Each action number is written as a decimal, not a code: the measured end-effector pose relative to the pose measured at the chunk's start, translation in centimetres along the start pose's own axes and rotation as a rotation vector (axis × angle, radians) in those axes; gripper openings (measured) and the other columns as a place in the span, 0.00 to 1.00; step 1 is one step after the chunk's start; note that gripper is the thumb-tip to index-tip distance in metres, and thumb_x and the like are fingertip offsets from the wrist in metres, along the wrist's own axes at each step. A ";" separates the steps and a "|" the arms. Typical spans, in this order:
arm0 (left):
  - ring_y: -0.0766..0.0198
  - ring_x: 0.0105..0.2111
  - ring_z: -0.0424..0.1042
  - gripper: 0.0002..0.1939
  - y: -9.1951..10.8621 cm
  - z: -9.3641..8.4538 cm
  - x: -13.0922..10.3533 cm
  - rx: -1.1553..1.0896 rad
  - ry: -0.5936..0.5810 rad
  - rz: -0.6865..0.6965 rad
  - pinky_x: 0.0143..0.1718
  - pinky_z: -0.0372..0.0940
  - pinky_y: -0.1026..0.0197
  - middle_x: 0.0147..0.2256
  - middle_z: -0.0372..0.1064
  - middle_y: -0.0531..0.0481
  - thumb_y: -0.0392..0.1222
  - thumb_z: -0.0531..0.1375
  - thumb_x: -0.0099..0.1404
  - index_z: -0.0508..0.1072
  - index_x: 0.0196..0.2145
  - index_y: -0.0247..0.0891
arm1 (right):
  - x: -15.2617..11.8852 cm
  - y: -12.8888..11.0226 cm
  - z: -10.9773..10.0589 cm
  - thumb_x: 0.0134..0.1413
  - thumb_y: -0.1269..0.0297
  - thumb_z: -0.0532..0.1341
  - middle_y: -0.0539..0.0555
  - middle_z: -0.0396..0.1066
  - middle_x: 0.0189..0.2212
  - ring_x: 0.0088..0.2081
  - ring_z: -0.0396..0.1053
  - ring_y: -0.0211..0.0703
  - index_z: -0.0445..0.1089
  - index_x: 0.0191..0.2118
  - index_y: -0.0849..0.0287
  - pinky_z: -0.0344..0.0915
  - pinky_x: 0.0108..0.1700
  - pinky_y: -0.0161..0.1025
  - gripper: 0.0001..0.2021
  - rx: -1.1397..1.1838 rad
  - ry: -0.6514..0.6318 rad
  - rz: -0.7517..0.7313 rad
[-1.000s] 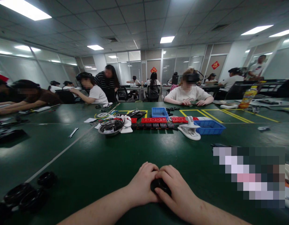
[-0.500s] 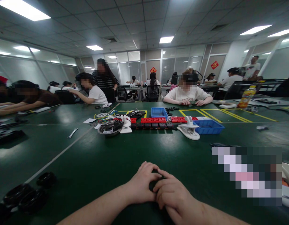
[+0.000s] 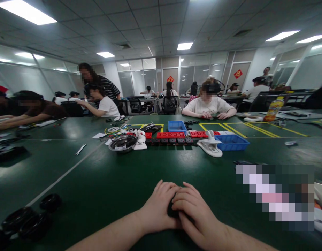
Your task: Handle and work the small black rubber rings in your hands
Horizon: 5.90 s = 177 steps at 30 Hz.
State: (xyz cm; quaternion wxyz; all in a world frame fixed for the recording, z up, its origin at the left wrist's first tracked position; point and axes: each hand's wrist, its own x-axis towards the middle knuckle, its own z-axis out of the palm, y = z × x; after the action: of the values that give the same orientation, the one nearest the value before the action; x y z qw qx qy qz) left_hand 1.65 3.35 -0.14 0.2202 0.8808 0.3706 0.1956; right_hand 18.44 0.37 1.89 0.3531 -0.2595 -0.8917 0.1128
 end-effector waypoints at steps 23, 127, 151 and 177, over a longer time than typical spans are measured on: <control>0.58 0.41 0.61 0.21 0.1 0.2 0.1 0.002 -0.016 -0.048 0.57 0.39 0.45 0.38 0.61 0.51 0.44 0.65 0.44 0.68 0.38 0.40 | 0.2 0.2 1.3 0.41 0.71 0.59 0.55 0.62 0.34 0.37 0.59 0.45 0.62 0.34 0.60 0.58 0.40 0.46 0.09 -0.082 -0.070 0.398; 0.54 0.46 0.59 0.38 -0.8 -0.1 0.1 -0.006 -0.089 0.094 0.53 0.48 0.48 0.47 0.59 0.49 0.53 0.67 0.39 0.63 0.49 0.44 | 0.0 -0.4 -0.6 0.44 0.76 0.50 0.52 0.67 0.36 0.42 0.62 0.41 0.61 0.40 0.57 0.46 0.55 0.51 0.15 0.055 0.014 -0.034; 0.55 0.42 0.62 0.19 -0.8 -0.1 0.3 0.106 0.173 -0.251 0.53 0.46 0.43 0.38 0.63 0.49 0.53 0.62 0.49 0.70 0.36 0.39 | -0.4 5.6 1.0 0.46 0.68 0.56 0.56 0.61 0.39 0.42 0.62 0.44 0.57 0.42 0.59 0.61 0.45 0.43 0.14 0.107 0.287 0.473; 0.55 0.58 0.46 0.33 -2.1 0.4 -0.3 0.028 0.182 -0.238 0.58 0.37 0.46 0.57 0.49 0.42 0.61 0.39 0.63 0.49 0.58 0.38 | 1.6 1.3 0.7 0.48 0.66 0.58 0.57 0.62 0.44 0.50 0.56 0.47 0.61 0.45 0.59 0.49 0.55 0.53 0.16 -0.180 -0.148 0.166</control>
State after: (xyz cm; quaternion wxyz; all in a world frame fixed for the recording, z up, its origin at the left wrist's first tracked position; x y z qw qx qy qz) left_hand 0.46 4.30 -1.60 0.1950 0.8125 0.4934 0.2418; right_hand 17.53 2.34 1.78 0.2513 -0.3540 -0.8973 0.0800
